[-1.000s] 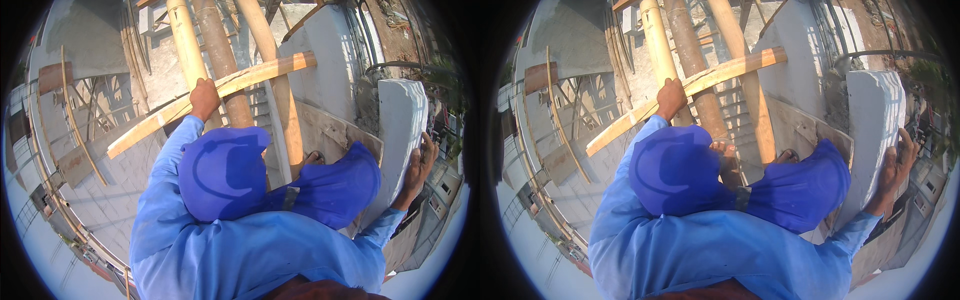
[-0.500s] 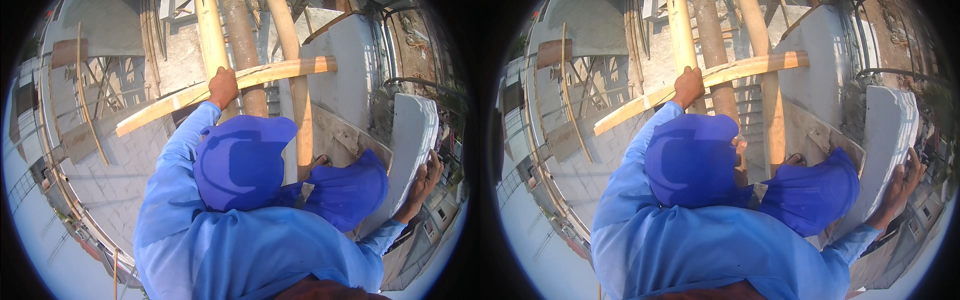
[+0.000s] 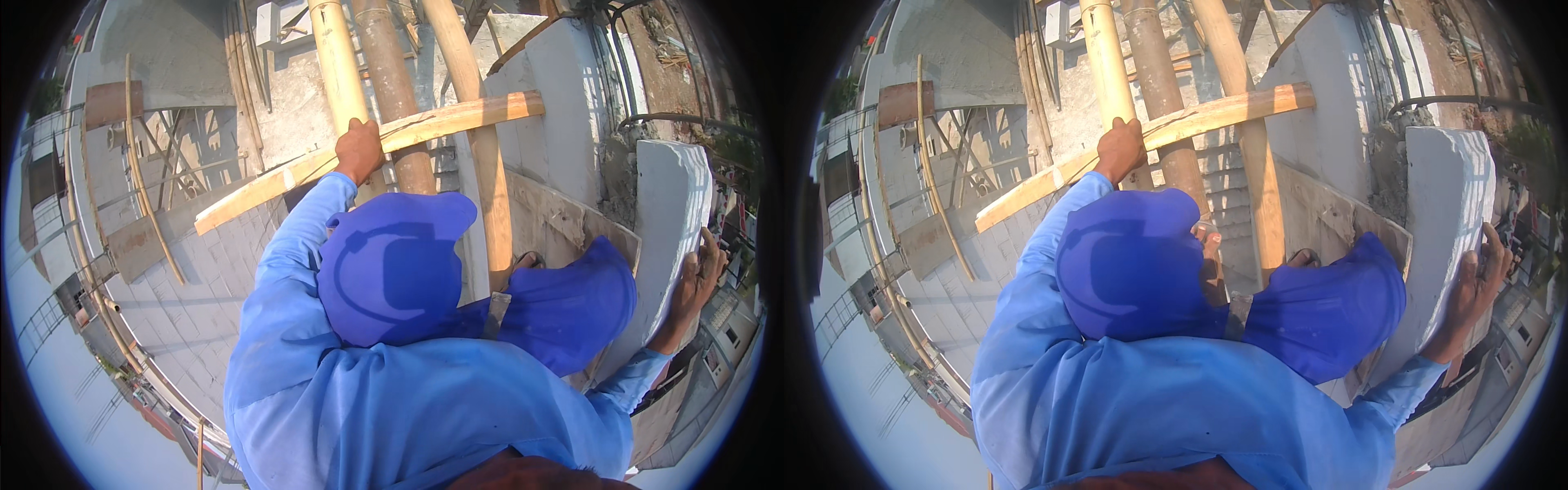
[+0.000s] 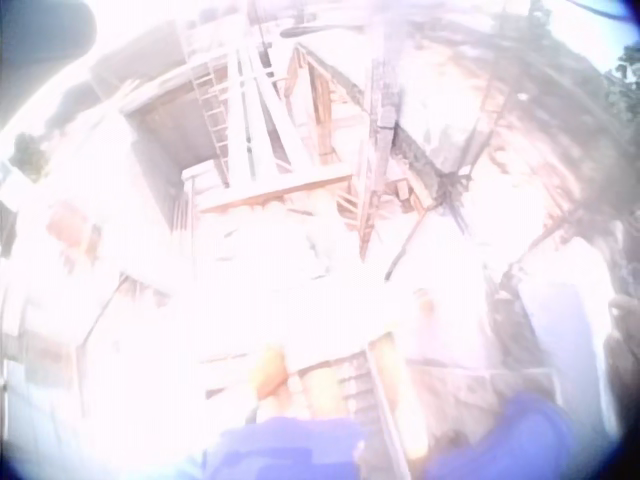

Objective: The person positions bamboo poles along a concrete ledge and secures them with a wooden board by hand.

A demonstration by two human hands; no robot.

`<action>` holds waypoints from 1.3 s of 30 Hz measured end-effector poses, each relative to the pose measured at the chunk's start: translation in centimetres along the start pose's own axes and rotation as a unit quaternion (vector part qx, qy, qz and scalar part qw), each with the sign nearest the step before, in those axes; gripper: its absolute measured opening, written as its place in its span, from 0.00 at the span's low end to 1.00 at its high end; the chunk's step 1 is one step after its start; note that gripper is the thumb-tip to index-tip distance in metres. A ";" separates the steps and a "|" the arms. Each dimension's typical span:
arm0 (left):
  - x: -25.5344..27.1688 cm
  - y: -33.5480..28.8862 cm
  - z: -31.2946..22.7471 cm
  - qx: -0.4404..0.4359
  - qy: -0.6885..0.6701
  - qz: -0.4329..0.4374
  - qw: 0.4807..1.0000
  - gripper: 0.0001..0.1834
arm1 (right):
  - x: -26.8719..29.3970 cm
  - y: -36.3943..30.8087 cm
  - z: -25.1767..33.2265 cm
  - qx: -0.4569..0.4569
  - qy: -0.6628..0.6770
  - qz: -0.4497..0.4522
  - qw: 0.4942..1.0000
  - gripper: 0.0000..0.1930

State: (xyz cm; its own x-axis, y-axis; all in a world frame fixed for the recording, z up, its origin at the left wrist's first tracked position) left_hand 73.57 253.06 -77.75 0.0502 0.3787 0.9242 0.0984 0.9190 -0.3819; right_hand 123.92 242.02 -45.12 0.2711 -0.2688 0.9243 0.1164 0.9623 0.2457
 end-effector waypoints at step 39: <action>0.1 -0.3 -0.1 -0.011 0.061 0.087 0.994 0.12 | -0.1 -0.2 -0.2 0.025 -0.032 0.001 0.999 0.19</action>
State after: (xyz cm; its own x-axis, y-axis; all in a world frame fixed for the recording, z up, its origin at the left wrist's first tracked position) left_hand 73.68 252.86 -77.54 0.1875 0.5138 0.8372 0.0990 0.8380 -0.5365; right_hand 124.10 241.84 -45.33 0.2097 -0.2645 0.9413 0.0667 0.9644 0.2561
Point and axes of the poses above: each hand's wrist, its own y-axis towards the middle knuckle, its own x-axis out of the back of the hand, z = x × y, the point moved 7 cm from there along y, towards the middle knuckle, and after that the axes turned 7 degrees about y, right-handed, at the moved point
